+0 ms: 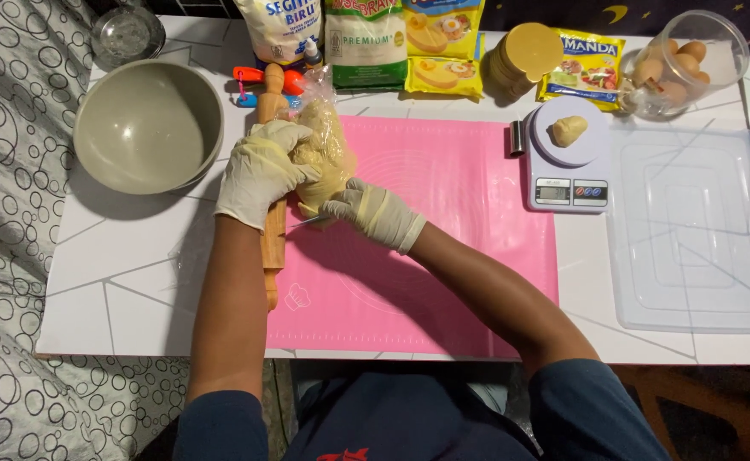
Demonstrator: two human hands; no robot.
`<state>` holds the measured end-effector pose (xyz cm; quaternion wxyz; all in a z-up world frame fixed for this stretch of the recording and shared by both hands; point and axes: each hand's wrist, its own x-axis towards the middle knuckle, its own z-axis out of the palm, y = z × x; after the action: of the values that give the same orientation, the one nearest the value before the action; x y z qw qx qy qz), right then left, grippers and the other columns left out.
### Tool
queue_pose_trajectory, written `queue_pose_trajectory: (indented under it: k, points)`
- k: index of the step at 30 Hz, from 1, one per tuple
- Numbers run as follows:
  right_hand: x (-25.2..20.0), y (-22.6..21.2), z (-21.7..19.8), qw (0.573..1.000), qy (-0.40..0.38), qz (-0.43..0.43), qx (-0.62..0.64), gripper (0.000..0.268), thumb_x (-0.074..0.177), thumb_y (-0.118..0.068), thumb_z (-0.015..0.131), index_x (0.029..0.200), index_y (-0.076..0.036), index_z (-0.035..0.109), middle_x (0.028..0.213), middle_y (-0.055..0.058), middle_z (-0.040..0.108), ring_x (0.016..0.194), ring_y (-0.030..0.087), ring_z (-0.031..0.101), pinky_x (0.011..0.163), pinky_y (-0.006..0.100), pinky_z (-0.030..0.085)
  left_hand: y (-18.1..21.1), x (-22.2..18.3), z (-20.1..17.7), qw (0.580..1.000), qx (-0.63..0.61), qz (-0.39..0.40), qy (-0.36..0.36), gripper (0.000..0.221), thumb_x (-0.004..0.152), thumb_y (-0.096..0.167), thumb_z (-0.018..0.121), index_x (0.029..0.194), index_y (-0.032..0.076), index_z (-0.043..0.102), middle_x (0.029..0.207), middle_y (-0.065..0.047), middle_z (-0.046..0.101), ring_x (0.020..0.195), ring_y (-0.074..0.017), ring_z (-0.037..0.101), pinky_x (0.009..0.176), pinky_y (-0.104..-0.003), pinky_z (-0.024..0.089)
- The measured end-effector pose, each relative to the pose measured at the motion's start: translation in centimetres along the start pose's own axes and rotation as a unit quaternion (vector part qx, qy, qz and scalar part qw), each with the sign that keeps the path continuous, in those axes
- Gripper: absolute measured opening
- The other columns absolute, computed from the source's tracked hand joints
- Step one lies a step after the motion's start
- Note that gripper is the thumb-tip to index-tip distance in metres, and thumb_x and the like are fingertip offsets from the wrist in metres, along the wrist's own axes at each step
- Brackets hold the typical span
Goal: The person portions dough, wraps it in plastic film, and flattens it using a rolling pin on a silicone mat.
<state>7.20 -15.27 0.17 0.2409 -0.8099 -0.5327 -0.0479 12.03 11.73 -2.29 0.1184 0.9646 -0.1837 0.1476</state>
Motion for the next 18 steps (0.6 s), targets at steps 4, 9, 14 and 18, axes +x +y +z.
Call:
queue_pose_trajectory:
  k: [4, 9, 14, 18]
  points:
    - [-0.7, 1.7, 1.5, 0.999, 0.019, -0.032, -0.003, 0.035, 0.086, -0.002, 0.068, 0.119, -0.014, 0.071, 0.088, 0.008, 0.065, 0.081, 0.029, 0.055, 0.074, 0.039, 0.050, 3.1, 0.5, -4.6, 0.998, -0.028, -0.044, -0.040, 0.074, 0.068, 0.082, 0.071, 0.130, 0.042, 0.061, 0.132, 0.006, 0.059, 0.130, -0.0203, 0.053, 0.112, -0.038, 0.039]
    - [-1.6, 1.7, 2.2, 0.997, 0.031, -0.064, -0.002, 0.040, 0.086, -0.004, 0.068, 0.123, -0.019, 0.071, 0.094, 0.007, 0.068, 0.084, 0.030, 0.058, 0.075, 0.041, 0.052, 3.2, 0.7, -4.2, 0.997, -0.016, -0.060, -0.054, 0.073, 0.070, 0.078, 0.073, 0.131, 0.038, 0.061, 0.132, 0.003, 0.058, 0.130, -0.0220, 0.053, 0.111, -0.039, 0.040]
    - [-1.8, -0.8, -2.2, 0.994, 0.061, -0.089, 0.002, 0.034, 0.086, -0.004, 0.070, 0.118, -0.016, 0.072, 0.095, 0.008, 0.069, 0.085, 0.030, 0.060, 0.079, 0.041, 0.052, 3.1, 0.7, -4.3, 0.993, -0.031, -0.086, -0.069, 0.071, 0.071, 0.073, 0.074, 0.133, 0.041, 0.061, 0.133, 0.004, 0.058, 0.130, -0.0229, 0.053, 0.111, -0.039, 0.042]
    - [-2.9, 2.5, -0.3, 0.989, 0.108, -0.062, 0.075, 0.021, 0.102, -0.007, 0.059, 0.114, -0.017, 0.073, 0.087, 0.001, 0.065, 0.078, 0.028, 0.061, 0.075, 0.041, 0.052, 3.6, 0.6, -5.0, 0.994, -0.042, -0.081, -0.067, 0.069, 0.074, 0.067, 0.076, 0.134, 0.037, 0.062, 0.131, -0.001, 0.060, 0.129, -0.0266, 0.055, 0.112, -0.042, 0.042]
